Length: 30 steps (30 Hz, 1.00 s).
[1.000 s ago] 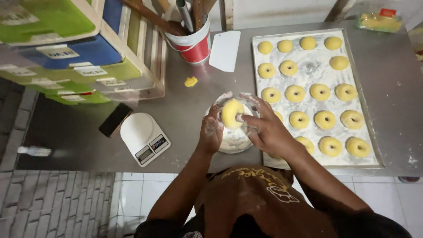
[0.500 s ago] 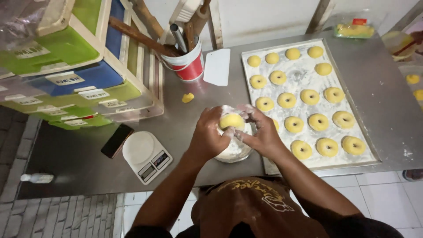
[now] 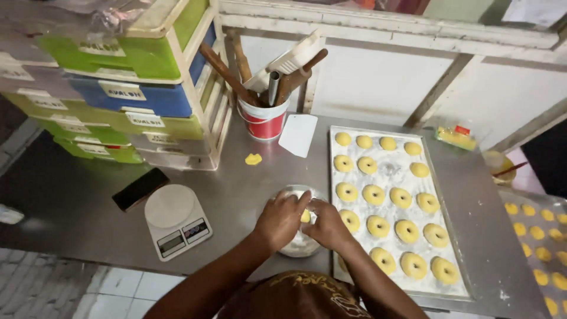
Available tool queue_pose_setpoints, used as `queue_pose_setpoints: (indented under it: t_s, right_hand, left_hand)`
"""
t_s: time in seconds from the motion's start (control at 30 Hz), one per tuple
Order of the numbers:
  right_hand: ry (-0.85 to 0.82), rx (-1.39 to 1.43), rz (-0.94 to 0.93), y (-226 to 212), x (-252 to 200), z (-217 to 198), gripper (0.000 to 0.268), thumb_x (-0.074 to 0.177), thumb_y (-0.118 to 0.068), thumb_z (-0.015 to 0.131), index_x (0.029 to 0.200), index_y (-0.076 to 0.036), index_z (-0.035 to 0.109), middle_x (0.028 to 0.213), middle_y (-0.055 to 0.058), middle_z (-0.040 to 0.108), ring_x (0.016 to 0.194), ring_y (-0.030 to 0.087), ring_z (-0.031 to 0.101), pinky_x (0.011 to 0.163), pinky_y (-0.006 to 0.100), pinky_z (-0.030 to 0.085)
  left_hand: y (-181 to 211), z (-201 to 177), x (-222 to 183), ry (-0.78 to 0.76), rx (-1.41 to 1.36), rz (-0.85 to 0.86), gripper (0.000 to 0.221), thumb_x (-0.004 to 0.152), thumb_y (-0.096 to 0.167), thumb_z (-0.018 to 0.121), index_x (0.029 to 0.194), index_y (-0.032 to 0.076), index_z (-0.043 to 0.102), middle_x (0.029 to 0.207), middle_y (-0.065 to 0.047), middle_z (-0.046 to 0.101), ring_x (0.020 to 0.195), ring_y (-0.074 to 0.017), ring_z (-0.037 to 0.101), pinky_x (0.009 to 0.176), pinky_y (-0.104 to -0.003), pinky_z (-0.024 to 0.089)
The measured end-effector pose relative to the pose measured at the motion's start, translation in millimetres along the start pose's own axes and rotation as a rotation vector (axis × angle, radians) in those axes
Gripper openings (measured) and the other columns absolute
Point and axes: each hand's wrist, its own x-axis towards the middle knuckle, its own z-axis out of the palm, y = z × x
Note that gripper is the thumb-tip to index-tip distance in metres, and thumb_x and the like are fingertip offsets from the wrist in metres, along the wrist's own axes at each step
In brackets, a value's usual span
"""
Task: Shaping dough into donuts, dipping them in flour, and placing them on a baking tray
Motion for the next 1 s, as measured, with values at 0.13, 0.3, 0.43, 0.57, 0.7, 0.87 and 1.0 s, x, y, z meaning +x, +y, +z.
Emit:
queue_pose_setpoints:
  t_s: [0.13,0.3,0.43,0.57,0.7,0.87,1.0]
  right_hand:
    - [0.0,0.047,-0.031,13.5,-1.0,-3.4,0.031,0.068,-0.012,0.09,0.093,-0.003,0.074,0.087,0.015,0.073,0.087,0.037,0.073,0.082,0.045,0.056]
    - [0.034,0.397,0.005,92.1,-29.7,18.1,0.032,0.067,-0.013,0.086,0.093,-0.003,0.071,0.084,0.008,0.066,0.081,0.023,0.063,0.077,0.042,0.053]
    - [0.073,0.484,-0.006,52.6,-41.9,22.8,0.029,0.07,-0.011,0.084,0.093,-0.003,0.069,0.086,0.007,0.062,0.081,0.022,0.061,0.075,0.036,0.049]
    - [0.128,0.455,0.02,35.0,-53.2,29.1,0.028,0.071,-0.002,0.088,0.09,-0.001,0.066,0.078,0.006,0.059,0.072,0.018,0.059,0.067,0.034,0.045]
    - [0.118,0.46,0.074,30.0,-49.0,24.3,0.021,0.073,0.001,0.083,0.088,-0.003,0.067,0.074,0.003,0.057,0.067,0.015,0.056,0.063,0.03,0.043]
    - [0.144,0.4,0.042,43.5,-48.3,24.8,0.024,0.07,0.004,0.08,0.089,-0.001,0.067,0.076,0.007,0.058,0.069,0.018,0.059,0.064,0.033,0.045]
    - [0.235,0.195,-0.062,6.1,-32.1,7.5,0.03,0.072,0.003,0.08,0.1,0.003,0.069,0.085,0.021,0.064,0.073,0.036,0.066,0.07,0.042,0.052]
  left_hand:
    - [-5.9,12.7,1.2,-0.281,-0.199,-0.15,0.046,0.09,0.019,0.064,0.131,0.012,0.045,0.096,-0.013,0.066,0.098,-0.041,0.065,0.072,-0.057,0.058]
    - [2.8,87.9,-17.0,0.463,-0.764,-0.289,0.025,0.069,0.001,0.065,0.094,0.002,0.064,0.075,-0.021,0.059,0.074,-0.0451,0.065,0.066,-0.045,0.054]
    - [22.0,56.2,-25.6,0.438,-0.967,-0.432,0.027,0.074,-0.002,0.064,0.101,0.002,0.065,0.081,-0.018,0.068,0.078,-0.0358,0.07,0.068,-0.042,0.056]
    - [29.0,54.3,-35.7,0.415,-0.89,-0.395,0.026,0.07,-0.008,0.068,0.096,-0.006,0.062,0.081,-0.026,0.06,0.08,-0.0477,0.064,0.072,-0.044,0.053]
    - [27.2,64.2,-31.7,0.318,-0.907,-0.433,0.019,0.071,-0.005,0.07,0.089,0.0,0.067,0.079,-0.021,0.063,0.082,-0.0444,0.067,0.072,-0.046,0.053]
    - [19.4,66.6,-24.1,0.408,-0.935,-0.492,0.019,0.072,-0.003,0.067,0.09,0.003,0.067,0.08,-0.018,0.065,0.081,-0.0381,0.069,0.071,-0.043,0.053]
    - [21.4,72.2,-25.3,0.407,-0.978,-0.511,0.034,0.07,-0.008,0.061,0.101,0.002,0.069,0.089,-0.023,0.069,0.089,-0.0408,0.072,0.072,-0.046,0.056]
